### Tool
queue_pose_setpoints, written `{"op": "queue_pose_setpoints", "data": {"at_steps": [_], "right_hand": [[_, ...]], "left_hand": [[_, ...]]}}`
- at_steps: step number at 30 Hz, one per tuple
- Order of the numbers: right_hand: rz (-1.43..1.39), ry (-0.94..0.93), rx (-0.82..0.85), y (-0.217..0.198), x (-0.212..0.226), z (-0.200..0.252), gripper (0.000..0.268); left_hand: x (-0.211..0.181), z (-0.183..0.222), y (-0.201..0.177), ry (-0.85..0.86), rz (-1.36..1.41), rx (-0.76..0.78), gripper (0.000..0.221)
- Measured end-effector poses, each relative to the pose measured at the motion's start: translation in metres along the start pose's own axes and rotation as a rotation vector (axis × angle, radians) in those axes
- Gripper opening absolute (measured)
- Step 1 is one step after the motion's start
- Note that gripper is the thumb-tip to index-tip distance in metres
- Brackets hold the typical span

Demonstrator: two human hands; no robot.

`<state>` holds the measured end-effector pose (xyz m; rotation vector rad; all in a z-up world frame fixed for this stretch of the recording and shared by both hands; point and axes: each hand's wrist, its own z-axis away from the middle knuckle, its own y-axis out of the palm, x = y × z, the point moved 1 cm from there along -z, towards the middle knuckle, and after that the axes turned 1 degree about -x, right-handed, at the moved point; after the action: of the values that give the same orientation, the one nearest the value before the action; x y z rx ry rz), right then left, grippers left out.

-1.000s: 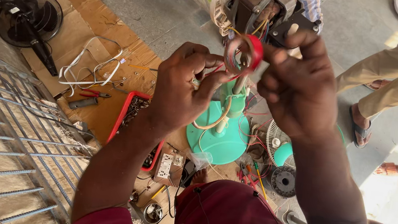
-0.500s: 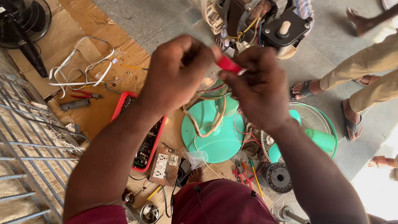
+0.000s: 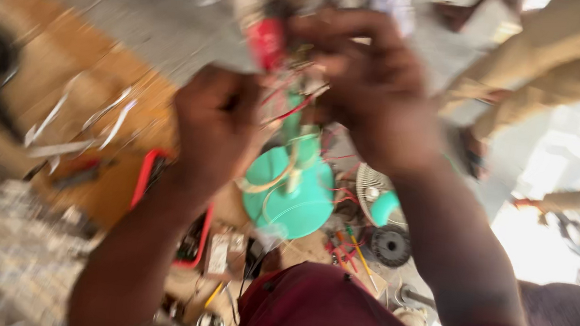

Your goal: The person wraps red electrical tape around multiple exposed wire ends on a fan motor assembly. The hands repeatedly pull tape, wrap it tightly around the wires, and tear it off to insulate the connections.

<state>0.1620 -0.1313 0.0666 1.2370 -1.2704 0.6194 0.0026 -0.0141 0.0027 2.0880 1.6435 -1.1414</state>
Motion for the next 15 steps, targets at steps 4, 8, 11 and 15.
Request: {"op": "queue_pose_setpoints", "data": {"at_steps": [4,8,11,15], "right_hand": [[0.825,-0.473,0.277,-0.002,-0.015,-0.018,0.031],[1.059,-0.663,0.367,-0.010,-0.023,-0.025,0.020],[1.112,-0.675,0.396,-0.010,-0.018,-0.030,0.025],[1.147,-0.640,0.437,-0.012,-0.017,-0.033,0.016]], "left_hand": [[0.003,-0.004,-0.002,-0.434,0.041,0.035,0.034],[0.002,-0.017,-0.017,-0.461,0.047,0.227,0.034],[-0.006,-0.023,-0.030,-0.313,-0.005,0.321,0.018],[-0.012,-0.026,-0.035,0.116,-0.148,0.307,0.008]]}}
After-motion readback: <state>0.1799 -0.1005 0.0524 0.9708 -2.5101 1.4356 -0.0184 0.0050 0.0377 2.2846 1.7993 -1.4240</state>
